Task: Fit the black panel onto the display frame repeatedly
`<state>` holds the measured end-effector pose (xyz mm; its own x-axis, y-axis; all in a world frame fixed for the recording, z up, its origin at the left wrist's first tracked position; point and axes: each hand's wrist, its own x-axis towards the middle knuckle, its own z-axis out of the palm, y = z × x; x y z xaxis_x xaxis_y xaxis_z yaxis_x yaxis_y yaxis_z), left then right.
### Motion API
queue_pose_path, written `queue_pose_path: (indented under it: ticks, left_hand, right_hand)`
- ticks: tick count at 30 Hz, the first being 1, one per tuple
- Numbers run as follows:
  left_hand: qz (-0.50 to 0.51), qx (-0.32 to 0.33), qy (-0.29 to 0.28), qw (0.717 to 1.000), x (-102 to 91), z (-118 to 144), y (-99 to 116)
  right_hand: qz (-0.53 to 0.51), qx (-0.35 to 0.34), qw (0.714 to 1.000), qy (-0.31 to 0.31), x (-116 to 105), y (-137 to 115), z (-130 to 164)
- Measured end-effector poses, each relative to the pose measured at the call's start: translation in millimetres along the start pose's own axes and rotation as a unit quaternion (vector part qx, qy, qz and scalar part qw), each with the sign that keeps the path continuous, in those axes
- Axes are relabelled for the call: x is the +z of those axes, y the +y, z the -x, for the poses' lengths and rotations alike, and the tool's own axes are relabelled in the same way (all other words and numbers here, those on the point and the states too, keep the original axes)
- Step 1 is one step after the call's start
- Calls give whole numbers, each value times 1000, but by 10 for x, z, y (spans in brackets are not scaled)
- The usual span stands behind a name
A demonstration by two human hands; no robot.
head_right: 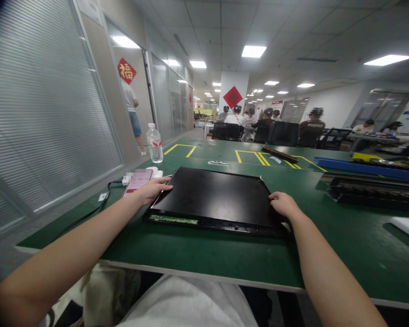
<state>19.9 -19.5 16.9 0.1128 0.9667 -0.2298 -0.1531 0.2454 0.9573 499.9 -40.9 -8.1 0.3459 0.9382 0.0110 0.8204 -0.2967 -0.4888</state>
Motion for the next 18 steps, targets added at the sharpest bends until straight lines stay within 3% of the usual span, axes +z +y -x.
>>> queue_pose_path:
  ticks: [18]
  left_hand:
    - [45, 114, -17, 992, -47, -62, 33]
  right_hand:
    - [-8, -11, 1000, -15, 37, 71, -58]
